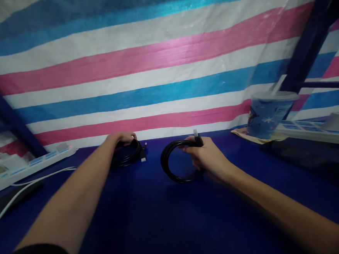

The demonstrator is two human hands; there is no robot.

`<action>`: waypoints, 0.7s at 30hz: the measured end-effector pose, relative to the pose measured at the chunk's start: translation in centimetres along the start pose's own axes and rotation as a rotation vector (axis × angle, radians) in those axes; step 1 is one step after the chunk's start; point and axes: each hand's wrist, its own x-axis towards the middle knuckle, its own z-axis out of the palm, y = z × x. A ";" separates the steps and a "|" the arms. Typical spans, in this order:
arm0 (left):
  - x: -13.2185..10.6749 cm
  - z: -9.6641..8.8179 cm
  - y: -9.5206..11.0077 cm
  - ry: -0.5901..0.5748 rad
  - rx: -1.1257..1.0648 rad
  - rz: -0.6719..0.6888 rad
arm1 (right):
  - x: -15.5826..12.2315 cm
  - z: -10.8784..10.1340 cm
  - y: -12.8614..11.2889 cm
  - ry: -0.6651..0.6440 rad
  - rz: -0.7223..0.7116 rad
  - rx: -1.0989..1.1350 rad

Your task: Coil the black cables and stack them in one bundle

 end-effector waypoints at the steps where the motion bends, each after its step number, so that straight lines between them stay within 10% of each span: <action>1: -0.1 0.9 0.2 0.021 0.003 -0.014 | -0.1 0.0 -0.1 -0.004 0.003 0.009; 5: -0.6 1.8 0.4 0.045 0.010 -0.053 | -0.6 0.4 -0.6 -0.024 0.060 0.119; 9: -3.3 -1.4 3.2 0.134 0.021 0.022 | -0.6 0.2 -1.1 0.010 0.109 0.237; 14: -11.2 -1.7 12.5 0.800 -0.458 0.478 | -0.1 -1.2 -1.9 0.157 -0.055 0.127; 18: -14.0 1.4 19.0 0.508 -0.962 0.372 | -0.6 -1.1 -2.3 0.257 -0.294 -0.200; 21: -14.6 2.3 20.1 0.204 -1.394 0.205 | -0.8 -0.5 -1.9 0.216 -0.345 -0.224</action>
